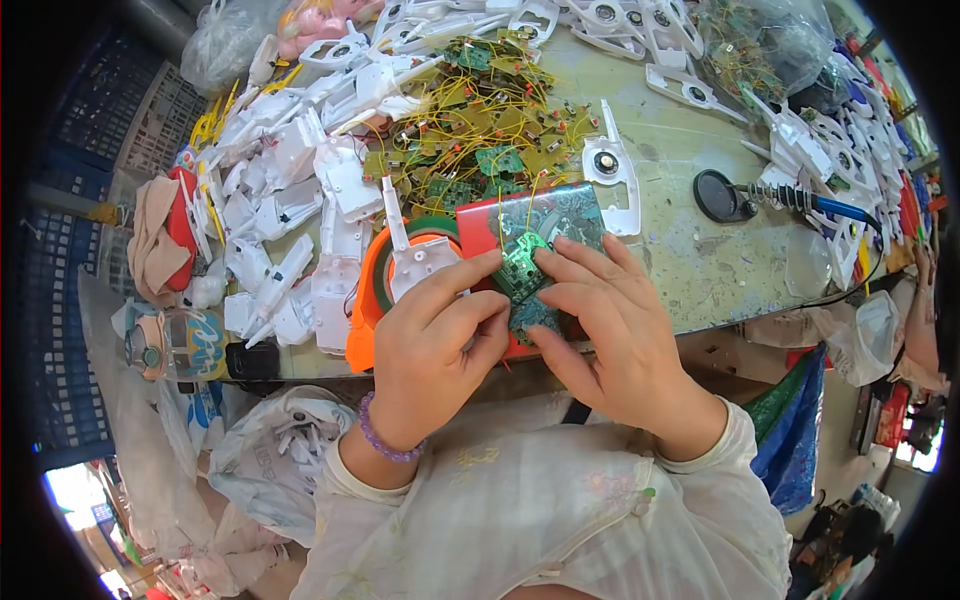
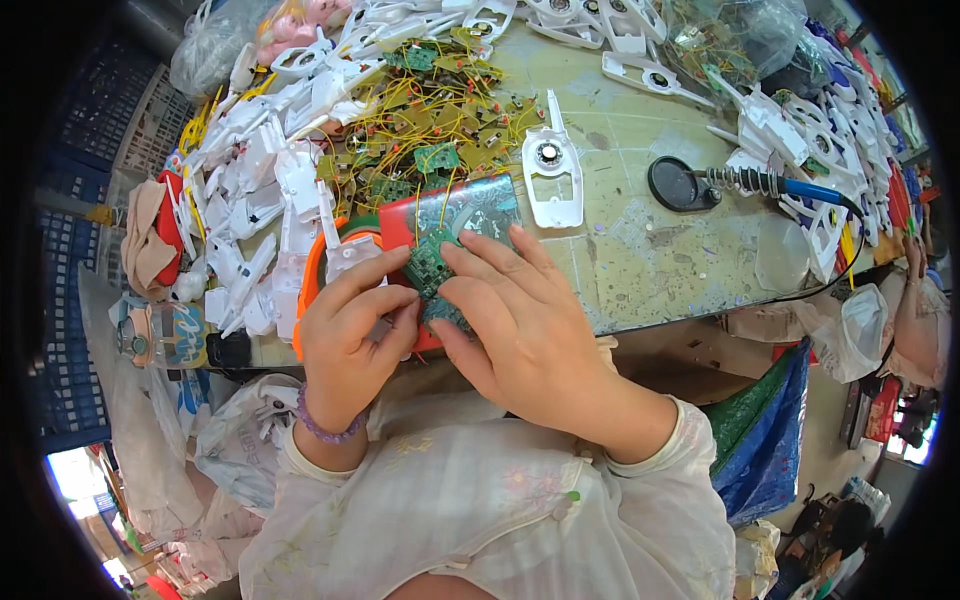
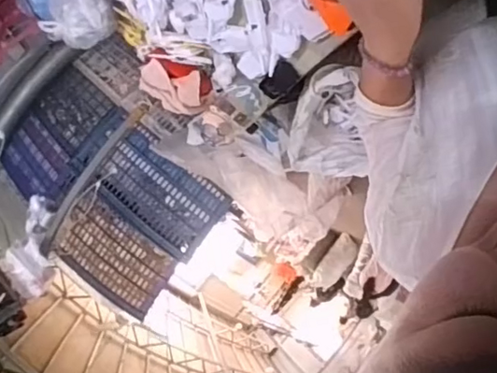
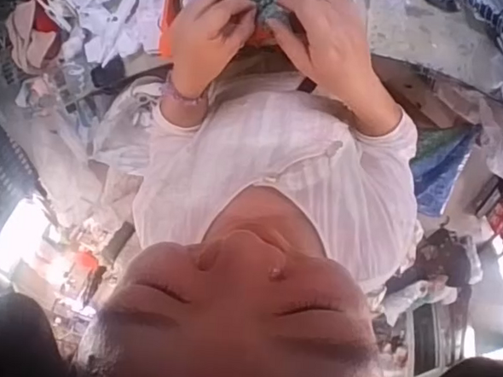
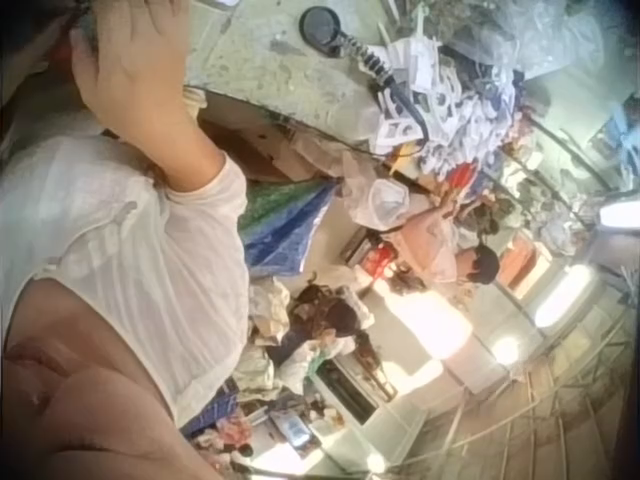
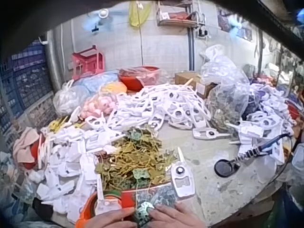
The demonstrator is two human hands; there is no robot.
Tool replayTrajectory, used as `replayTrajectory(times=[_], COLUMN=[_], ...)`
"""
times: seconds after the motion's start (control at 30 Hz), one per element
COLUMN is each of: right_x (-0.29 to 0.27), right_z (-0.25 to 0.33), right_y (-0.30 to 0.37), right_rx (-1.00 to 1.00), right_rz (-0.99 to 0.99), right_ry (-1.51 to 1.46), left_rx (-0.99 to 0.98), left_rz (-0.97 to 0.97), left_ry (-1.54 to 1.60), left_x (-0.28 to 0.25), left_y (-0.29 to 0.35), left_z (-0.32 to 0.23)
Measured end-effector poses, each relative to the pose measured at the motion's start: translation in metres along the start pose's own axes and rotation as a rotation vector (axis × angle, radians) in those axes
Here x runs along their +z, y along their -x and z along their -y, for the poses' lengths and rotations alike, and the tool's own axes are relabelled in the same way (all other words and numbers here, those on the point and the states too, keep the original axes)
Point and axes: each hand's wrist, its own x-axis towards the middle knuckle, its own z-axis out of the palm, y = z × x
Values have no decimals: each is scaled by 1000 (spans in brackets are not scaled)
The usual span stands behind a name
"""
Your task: Soldering wires and components to a circuit board and toy housing at a factory workbench.
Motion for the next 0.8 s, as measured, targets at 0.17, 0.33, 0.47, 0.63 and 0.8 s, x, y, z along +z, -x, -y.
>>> replayTrajectory(times=[0.17, 0.33, 0.47, 0.63, 0.8], right_x=[-1, -6, -23, -99, -161], right_z=[-5, -10, -55, -135, -184], right_y=[3, 7, 28, 54, 47], right_rx=[-25, -36, 39, 567, 927], right_rz=[-3, -97, -710, -1420, -822], right_ry=[-6, -78, -208, -381, -507], left_rx=[-23, 9, -10, -5, -50], left_rz=[-7, 16, -18, -28, -10], left_ry=[-15, -62, -63, -64, -105], left_x=[1, 0, 2, 0, -1], left_y=[-1, -6, -3, -1, 2], left_z=[-4, -7, -9, -9, -14])
